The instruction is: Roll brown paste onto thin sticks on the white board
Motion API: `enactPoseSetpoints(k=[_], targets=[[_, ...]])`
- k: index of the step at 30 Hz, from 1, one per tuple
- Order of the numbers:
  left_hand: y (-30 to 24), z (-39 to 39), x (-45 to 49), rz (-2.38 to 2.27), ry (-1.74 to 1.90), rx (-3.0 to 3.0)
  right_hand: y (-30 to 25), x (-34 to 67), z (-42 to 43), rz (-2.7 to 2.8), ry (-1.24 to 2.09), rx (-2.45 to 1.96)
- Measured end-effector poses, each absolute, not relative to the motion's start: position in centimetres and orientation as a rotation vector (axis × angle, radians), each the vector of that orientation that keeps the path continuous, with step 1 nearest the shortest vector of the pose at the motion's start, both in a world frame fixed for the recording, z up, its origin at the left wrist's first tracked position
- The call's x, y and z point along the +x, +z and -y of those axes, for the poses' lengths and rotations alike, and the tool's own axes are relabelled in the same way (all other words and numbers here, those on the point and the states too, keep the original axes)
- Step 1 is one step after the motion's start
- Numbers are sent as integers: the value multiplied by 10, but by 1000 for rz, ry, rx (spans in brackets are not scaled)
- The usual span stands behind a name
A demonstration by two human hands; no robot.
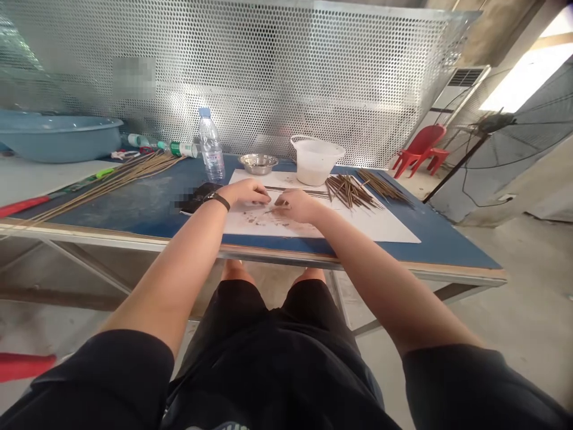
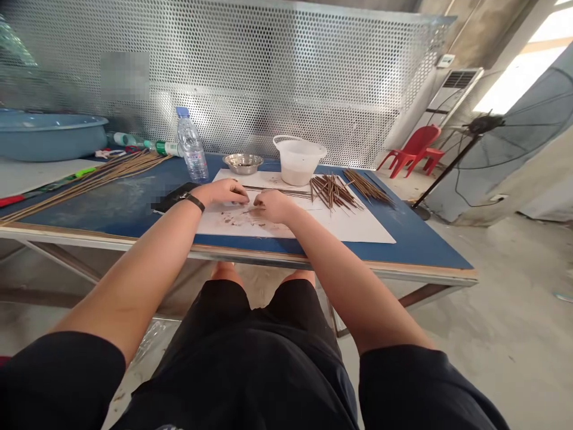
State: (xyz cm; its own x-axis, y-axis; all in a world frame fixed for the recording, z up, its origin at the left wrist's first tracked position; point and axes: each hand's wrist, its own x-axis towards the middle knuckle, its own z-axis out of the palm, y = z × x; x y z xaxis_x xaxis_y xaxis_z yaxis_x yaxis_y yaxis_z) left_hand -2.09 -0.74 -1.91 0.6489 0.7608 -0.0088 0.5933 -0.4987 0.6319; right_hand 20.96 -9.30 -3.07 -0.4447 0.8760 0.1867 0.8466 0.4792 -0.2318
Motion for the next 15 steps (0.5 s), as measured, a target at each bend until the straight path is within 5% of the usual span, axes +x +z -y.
enactPoseSetpoints(k=[5,15], targets=[[-17,12,-18,-1100,449,2230,-44,212,84,2353,-105,-1276],[-16,16,-9,-1039,484,2140,-42,200,92,2212,76,-1549]])
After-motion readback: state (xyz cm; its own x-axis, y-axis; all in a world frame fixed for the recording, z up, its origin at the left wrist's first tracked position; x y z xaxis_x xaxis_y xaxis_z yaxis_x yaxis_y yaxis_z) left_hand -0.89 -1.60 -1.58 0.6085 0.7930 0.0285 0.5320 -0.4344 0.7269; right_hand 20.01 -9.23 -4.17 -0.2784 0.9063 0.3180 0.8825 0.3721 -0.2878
